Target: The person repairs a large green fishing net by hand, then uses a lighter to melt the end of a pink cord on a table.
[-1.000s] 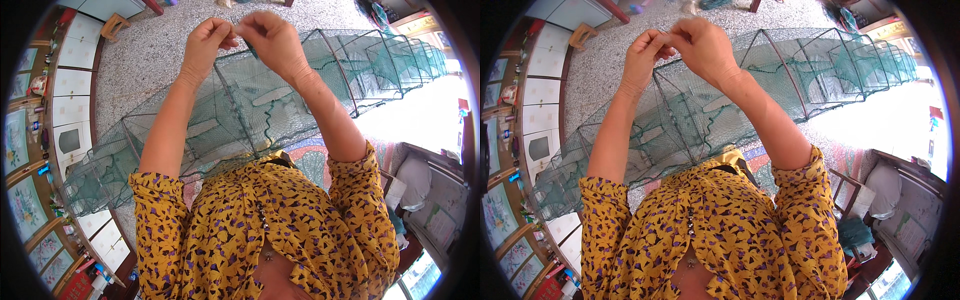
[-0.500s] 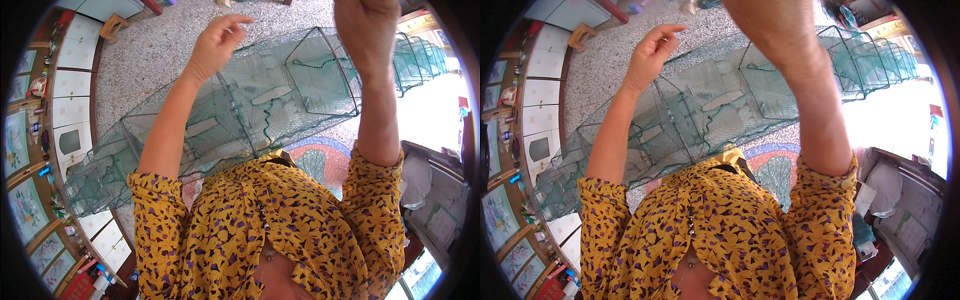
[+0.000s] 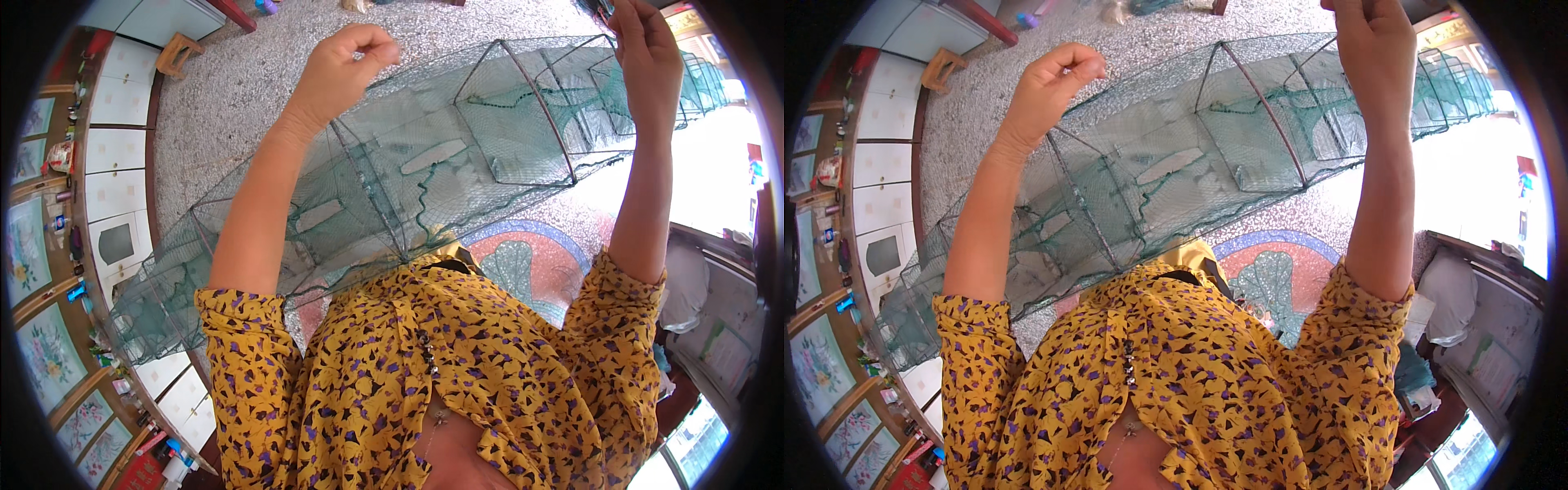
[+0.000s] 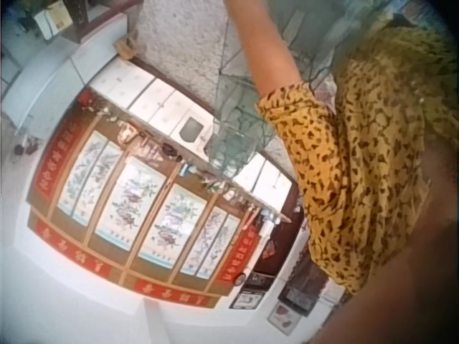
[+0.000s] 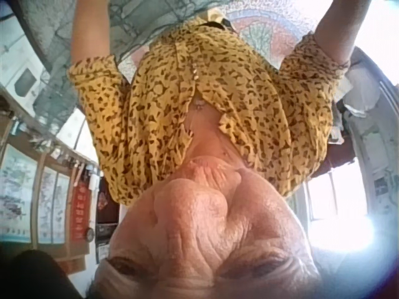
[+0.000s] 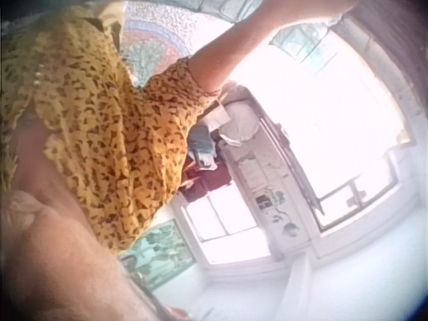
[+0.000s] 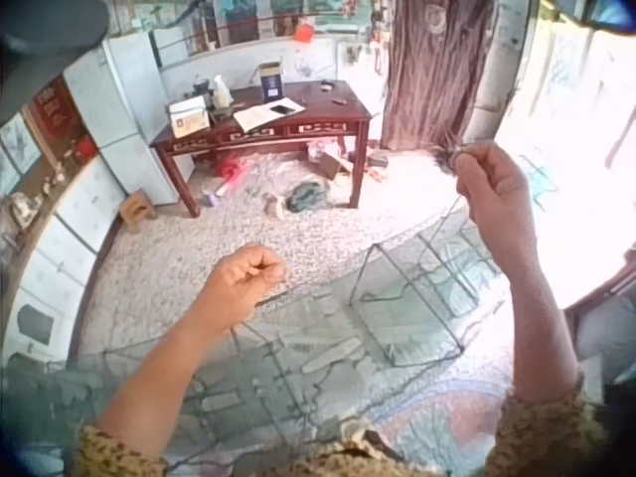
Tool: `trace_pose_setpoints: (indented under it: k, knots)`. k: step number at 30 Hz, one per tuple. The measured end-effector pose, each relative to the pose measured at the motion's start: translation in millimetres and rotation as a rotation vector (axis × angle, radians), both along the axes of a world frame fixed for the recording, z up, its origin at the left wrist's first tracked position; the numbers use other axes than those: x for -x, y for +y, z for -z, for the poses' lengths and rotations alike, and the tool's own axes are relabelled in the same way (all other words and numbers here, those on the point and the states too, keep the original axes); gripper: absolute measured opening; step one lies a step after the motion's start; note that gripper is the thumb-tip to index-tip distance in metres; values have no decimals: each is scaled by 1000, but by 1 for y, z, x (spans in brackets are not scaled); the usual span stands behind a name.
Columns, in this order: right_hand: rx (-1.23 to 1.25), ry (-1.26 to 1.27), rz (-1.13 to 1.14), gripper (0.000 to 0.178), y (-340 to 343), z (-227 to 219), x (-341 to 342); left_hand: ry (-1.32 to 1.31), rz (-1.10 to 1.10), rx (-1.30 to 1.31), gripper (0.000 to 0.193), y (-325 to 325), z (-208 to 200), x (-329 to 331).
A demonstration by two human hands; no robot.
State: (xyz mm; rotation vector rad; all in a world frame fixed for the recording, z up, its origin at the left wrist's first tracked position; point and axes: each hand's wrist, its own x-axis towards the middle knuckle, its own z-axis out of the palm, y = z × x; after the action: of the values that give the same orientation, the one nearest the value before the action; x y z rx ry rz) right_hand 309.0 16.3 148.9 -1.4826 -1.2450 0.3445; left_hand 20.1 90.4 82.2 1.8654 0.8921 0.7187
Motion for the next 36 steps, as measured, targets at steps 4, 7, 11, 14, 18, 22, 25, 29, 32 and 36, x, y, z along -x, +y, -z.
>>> trace_pose_setpoints:
  k: [4,7,11,14,18,22,25,29,32,36]
  knots:
    - [-13,-89,-473,19,-7,22,40,-97,-143,287,14,9,7,11]
    - [-46,-462,-585,13,2,48,67,-33,-161,444,13,15,4,5]
    - [74,-678,-482,13,15,78,82,148,-140,445,12,22,7,2]
    - [176,-703,-455,14,19,83,85,355,-95,259,16,19,9,-4]
    - [223,-621,-469,15,19,77,85,559,-33,-84,24,12,0,-11]
    - [221,-600,-506,15,19,70,89,623,-54,-402,28,9,0,-14]
    - [187,-566,-496,14,22,68,92,625,-53,-548,29,10,6,-19]
    - [189,-513,-398,13,27,66,99,642,-109,-446,20,14,0,-21]
    - [178,-493,-337,13,32,67,105,575,14,-393,12,15,2,-11]
    - [186,-485,-297,15,37,71,106,401,102,-318,8,17,1,2]
